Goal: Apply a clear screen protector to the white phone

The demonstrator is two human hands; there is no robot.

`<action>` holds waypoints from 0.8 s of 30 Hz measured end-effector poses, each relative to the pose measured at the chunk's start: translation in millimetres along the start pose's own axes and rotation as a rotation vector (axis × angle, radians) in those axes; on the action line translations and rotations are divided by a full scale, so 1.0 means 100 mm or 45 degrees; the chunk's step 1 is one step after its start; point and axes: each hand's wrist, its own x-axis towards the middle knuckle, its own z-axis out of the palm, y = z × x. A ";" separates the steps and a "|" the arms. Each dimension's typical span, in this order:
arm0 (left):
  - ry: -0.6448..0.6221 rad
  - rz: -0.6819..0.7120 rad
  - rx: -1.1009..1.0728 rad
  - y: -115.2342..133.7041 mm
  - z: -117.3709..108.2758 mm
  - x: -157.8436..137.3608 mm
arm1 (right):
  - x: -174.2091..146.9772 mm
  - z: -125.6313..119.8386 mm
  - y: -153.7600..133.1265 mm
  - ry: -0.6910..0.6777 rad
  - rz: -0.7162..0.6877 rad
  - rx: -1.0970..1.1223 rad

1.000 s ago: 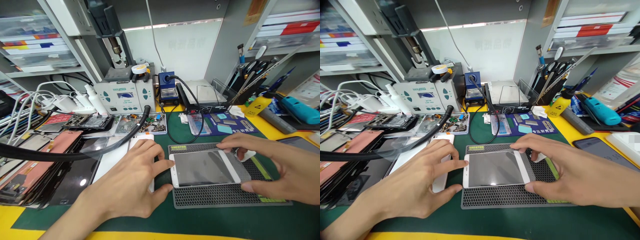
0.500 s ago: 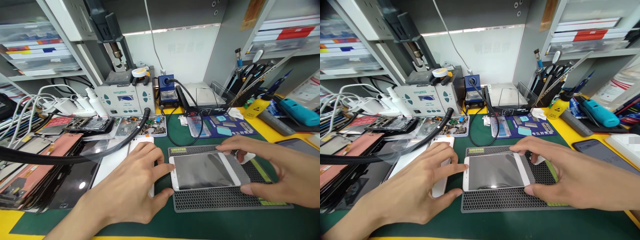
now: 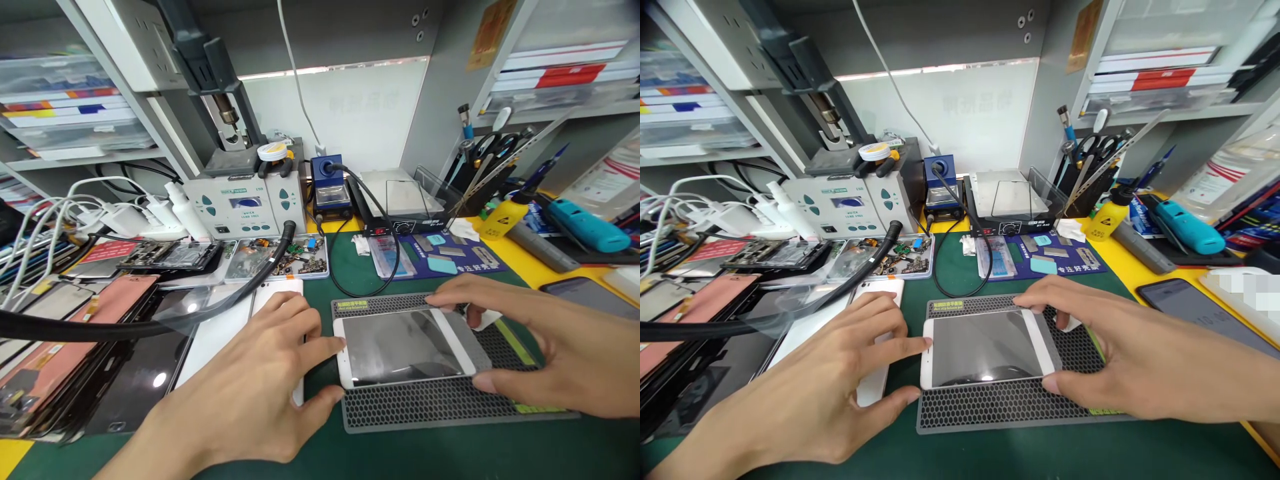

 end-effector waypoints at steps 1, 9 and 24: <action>-0.001 -0.001 0.000 0.00 0.00 0.00 | -0.01 -0.01 -0.01 -0.086 -0.013 -0.003; 0.002 -0.002 0.014 -0.03 0.02 0.00 | -0.03 0.00 0.01 -0.146 -0.112 0.052; 0.098 0.089 0.155 -0.05 0.11 -0.02 | 0.01 -0.05 0.00 -0.242 -0.196 0.137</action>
